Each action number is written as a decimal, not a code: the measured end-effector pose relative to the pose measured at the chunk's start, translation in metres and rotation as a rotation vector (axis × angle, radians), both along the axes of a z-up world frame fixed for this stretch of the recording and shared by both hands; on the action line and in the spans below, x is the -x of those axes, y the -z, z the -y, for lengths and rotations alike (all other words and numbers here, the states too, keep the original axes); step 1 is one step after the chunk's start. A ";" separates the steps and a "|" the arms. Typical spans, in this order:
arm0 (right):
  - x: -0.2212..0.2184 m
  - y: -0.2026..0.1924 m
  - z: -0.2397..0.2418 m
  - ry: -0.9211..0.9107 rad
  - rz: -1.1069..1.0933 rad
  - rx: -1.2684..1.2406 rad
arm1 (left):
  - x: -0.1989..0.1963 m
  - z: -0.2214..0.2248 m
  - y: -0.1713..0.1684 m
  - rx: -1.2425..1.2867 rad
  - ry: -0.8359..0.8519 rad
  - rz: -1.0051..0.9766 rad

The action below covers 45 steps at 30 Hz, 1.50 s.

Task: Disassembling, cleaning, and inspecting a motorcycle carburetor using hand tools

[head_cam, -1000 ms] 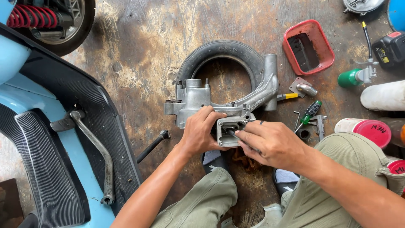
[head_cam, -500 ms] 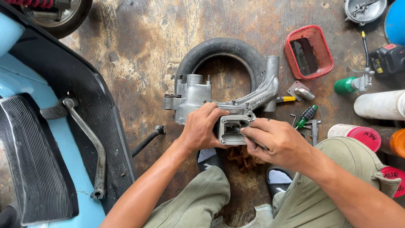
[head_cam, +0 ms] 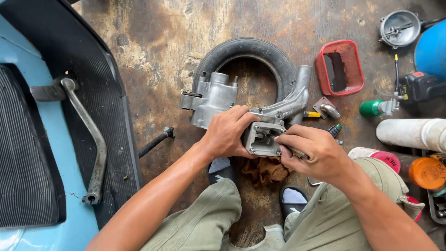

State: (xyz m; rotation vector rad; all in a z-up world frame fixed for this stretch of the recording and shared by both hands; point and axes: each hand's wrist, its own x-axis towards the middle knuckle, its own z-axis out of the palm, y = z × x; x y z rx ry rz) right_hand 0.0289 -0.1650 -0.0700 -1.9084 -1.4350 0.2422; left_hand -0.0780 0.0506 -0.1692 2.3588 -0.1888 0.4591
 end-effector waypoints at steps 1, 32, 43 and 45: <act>0.000 0.001 -0.002 -0.003 -0.001 0.004 | 0.001 -0.001 0.001 0.004 -0.003 -0.001; -0.003 -0.011 -0.004 -0.102 0.196 0.134 | -0.001 -0.002 -0.002 -0.008 -0.012 -0.025; -0.006 -0.014 -0.009 -0.141 0.381 0.195 | 0.002 0.001 -0.002 -0.034 0.001 -0.022; -0.006 -0.013 -0.012 -0.147 0.381 0.192 | 0.002 0.002 0.000 -0.063 -0.005 -0.015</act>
